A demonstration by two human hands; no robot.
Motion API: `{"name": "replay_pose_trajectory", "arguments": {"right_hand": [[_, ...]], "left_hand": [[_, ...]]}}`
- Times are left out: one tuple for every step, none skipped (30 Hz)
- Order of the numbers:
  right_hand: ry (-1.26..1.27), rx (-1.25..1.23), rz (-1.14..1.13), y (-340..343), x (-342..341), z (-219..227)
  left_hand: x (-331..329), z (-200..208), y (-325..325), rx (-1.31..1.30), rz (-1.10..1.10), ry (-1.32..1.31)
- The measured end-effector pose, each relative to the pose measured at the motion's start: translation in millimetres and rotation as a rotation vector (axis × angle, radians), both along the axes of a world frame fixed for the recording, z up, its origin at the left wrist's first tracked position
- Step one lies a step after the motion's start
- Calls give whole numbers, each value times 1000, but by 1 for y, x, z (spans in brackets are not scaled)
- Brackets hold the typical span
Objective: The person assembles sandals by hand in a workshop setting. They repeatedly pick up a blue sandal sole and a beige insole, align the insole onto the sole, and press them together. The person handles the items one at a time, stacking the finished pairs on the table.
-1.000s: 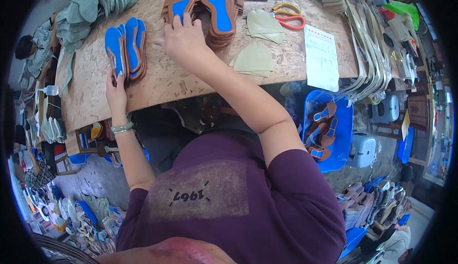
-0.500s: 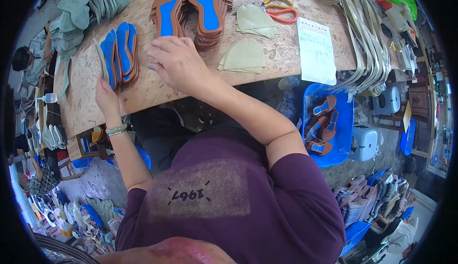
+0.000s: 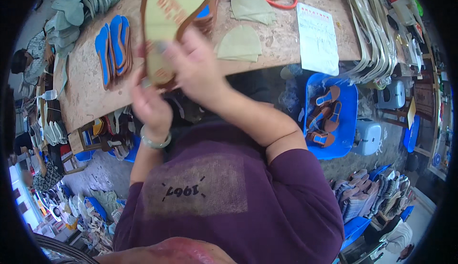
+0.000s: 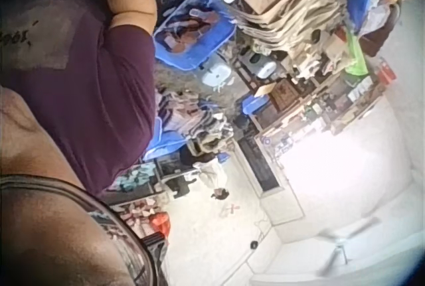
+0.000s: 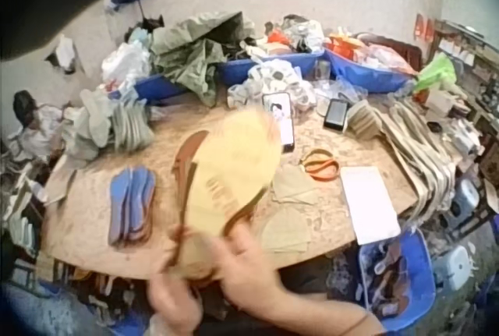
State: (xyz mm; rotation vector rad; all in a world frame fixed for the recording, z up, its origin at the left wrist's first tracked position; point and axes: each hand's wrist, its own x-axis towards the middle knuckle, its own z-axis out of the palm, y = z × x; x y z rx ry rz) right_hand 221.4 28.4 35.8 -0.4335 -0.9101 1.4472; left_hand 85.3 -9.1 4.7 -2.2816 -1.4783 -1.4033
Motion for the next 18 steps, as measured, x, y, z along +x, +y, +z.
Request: {"name": "replay_pose_trajectory", "arguments": {"right_hand": [[-129,13,-123,3,25,-7],[-266,41,-244,12,53,-14],[-201,23,-438,17,81,-15],[-41,59,-420,19,111,-5],[-113,21,-561,22,141,-7],[-127,-45,-614,24,169,-15],[-120,-66,-683,22,185,-20],[-153,-92,-697,24,185,-29],[-188,-117,-711,25,183,-37],[-232,-149,-737,24,181,-44],[-241,-176,-676,23,174,-48],[-293,-175,-586,24,175,-58],[-315,-146,-569,26,173,-65],[-338,-116,-551,27,170,-70],[-420,-110,-574,26,168,-74],[-462,-79,-590,29,166,-79],[-481,-90,-571,29,167,-81],[-500,-102,-552,29,166,-82]], "left_hand": [[21,-2,-3,-226,-198,-367],[38,-5,-2,-432,-392,-747],[45,-8,7,-419,-377,-594],[51,-10,16,-400,-356,-445],[57,-7,24,-404,-378,-259],[65,-10,31,-374,-389,-178],[78,-17,40,-350,-417,-103],[88,-25,46,-316,-417,-11],[95,-30,52,-318,-407,46],[102,-38,61,-280,-367,108],[109,-45,71,-239,-325,172],[113,-50,76,-198,-281,235],[115,-53,78,-216,-258,257],[117,-55,80,-234,-234,278],[117,-56,82,-252,-209,299],[118,-56,83,-255,-219,290],[118,-55,81,-258,-227,282],[119,-54,81,-260,-235,274]]}}
